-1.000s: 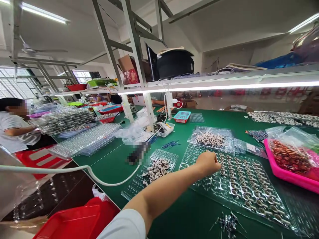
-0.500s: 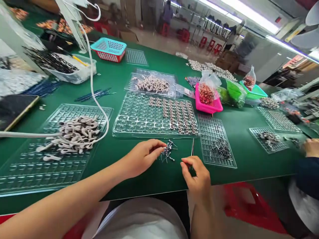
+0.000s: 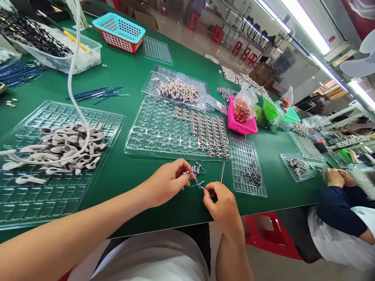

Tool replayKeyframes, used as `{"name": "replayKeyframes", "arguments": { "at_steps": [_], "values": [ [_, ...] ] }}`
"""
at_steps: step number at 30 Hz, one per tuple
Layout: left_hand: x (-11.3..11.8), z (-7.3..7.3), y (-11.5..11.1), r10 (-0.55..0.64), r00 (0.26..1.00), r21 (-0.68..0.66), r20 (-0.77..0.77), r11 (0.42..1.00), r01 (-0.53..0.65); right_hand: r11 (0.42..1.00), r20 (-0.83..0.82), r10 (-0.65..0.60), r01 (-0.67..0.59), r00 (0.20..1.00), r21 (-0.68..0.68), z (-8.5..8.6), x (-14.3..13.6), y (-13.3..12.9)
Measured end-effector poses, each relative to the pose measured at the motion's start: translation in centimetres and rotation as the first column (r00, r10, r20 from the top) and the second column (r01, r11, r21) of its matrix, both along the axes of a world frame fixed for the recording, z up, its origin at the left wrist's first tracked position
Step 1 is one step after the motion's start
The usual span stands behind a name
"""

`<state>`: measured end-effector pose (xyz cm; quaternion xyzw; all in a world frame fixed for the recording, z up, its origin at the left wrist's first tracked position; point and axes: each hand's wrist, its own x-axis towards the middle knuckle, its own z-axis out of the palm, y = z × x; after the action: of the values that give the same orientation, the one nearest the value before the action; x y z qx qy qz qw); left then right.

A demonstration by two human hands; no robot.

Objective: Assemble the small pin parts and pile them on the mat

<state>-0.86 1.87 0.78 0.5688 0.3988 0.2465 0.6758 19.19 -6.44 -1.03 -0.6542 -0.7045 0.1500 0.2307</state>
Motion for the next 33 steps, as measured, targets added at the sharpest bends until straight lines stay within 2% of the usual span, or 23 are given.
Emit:
{"name": "replayKeyframes", "arguments": {
  "at_steps": [4, 9, 13, 18, 23, 28, 33],
  "values": [
    [0.0, -0.2, -0.1, -0.047, 0.994, 0.106, -0.094, 0.993, 0.057, 0.999, -0.034, -0.039, 0.038, 0.999, -0.029, 1.0, 0.7, -0.4],
    [-0.1, 0.0, -0.1, -0.06, 0.984, 0.209, -0.165, 0.973, 0.095, 0.988, -0.118, -0.02, 0.002, 0.993, -0.152, 2.0, 1.3, -0.1],
    [-0.3, 0.4, -0.1, -0.081, 0.981, 0.266, -0.179, 0.956, 0.127, 0.975, -0.186, -0.004, -0.037, 0.983, -0.217, 2.2, 1.5, 0.0],
    [-0.4, 1.1, -0.3, -0.184, 0.957, 0.261, -0.224, 0.935, 0.241, 0.992, -0.292, 0.063, -0.092, 0.954, -0.088, 1.6, 0.5, -0.3],
    [-0.3, 1.1, -0.5, -0.323, 0.916, 0.207, -0.239, 0.905, 0.372, 0.984, -0.295, 0.171, -0.149, 0.94, 0.096, 0.9, -0.8, -0.7],
    [-0.2, 0.9, -0.4, -0.336, 0.923, 0.103, -0.187, 0.928, 0.358, 0.973, -0.3, 0.156, -0.093, 0.941, 0.213, 0.3, -1.3, -1.0],
    [0.0, 0.9, -0.3, -0.291, 0.938, 0.066, -0.19, 0.949, 0.307, 0.964, -0.335, 0.176, -0.092, 0.926, 0.25, -0.7, -1.2, -1.5]
  ]
}}
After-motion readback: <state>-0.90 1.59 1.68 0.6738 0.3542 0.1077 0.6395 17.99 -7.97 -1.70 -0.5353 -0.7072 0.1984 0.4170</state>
